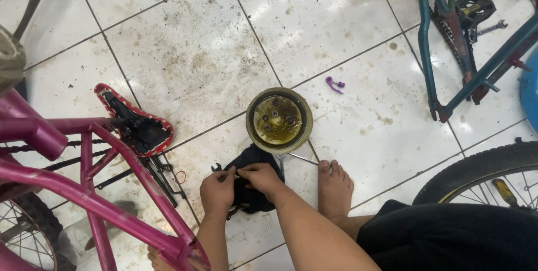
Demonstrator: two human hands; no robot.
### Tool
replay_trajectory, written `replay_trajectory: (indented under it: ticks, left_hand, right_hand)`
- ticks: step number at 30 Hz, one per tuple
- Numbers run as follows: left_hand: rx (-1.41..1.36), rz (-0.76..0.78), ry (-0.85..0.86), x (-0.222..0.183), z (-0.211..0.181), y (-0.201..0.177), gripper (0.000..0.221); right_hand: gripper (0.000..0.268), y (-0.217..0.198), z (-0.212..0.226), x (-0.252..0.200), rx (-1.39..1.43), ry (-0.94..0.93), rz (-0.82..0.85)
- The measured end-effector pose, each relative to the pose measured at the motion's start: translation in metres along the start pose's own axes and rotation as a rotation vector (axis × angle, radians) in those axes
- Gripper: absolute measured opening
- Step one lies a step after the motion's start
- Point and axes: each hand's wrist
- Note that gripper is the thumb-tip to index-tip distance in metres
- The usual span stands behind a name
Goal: Cleaning and adjusting the rear derailleur and chain area of a bicycle frame using a cloth and a wrench.
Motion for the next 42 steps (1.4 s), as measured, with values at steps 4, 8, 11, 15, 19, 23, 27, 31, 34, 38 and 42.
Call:
replay_trajectory:
  ticks: [4, 8, 11, 15, 19, 23, 27, 31, 34, 38, 42]
  left_hand:
    - [-0.013, -0.002, 0.005, -0.003, -0.003, -0.002, 0.042]
    - [-0.009, 0.037, 0.033, 0.001, -0.004, 0.001, 0.046]
    - [-0.014, 0.045, 0.053, 0.003, -0.001, 0.001, 0.046]
    - [0.080, 0.047, 0.084, 0.008, 0.006, 0.000, 0.046]
    - [-0.098, 0.085, 0.077, 0.024, 0.039, 0.013, 0.051]
    - [-0.210, 0.036, 0.143, -0.004, 0.030, -0.034, 0.044]
    - [-0.097, -0.039, 0.348, -0.025, 0.040, -0.056, 0.049]
    - [-0.053, -0.138, 0.378, -0.004, 0.083, -0.045, 0.042]
    - [0.000, 0.194, 0.171, -0.024, 0.081, -0.099, 0.054]
    - [0.317, 0.370, 0.178, -0.077, 0.062, -0.211, 0.061]
    - [0.499, 0.391, 0.102, 0.038, 0.169, -0.142, 0.054]
  right_hand:
    - [0.047, 0.004, -0.004, 0.012, -0.013, -0.004, -0.012]
    - [0.058, 0.003, 0.004, 0.008, 0.069, 0.064, -0.020]
    - [0.056, 0.002, -0.002, 0.013, 0.027, 0.025, -0.017]
    - [0.049, 0.006, -0.005, 0.013, -0.065, -0.065, -0.061]
    - [0.046, 0.004, -0.001, -0.001, -0.079, -0.118, -0.058]
    - [0.044, 0.012, 0.012, -0.014, -0.164, -0.205, -0.109]
    - [0.035, 0.013, -0.007, 0.023, -0.487, -0.361, -0.296]
    - [0.053, 0.056, 0.017, -0.034, -1.060, -0.399, -0.499]
    - [0.026, 0.038, -0.032, 0.041, -0.639, -0.816, -0.470]
    - [0.044, 0.056, -0.005, -0.023, -0.983, -0.610, -0.382]
    - [0.034, 0.074, -0.014, -0.028, -0.849, -0.879, -0.300]
Point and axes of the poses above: each hand's wrist, its own x-axis towards the middle knuckle, its own y-axis out of the palm, z = x × y, and after that the axes turned 14 degrees about -z, right-handed
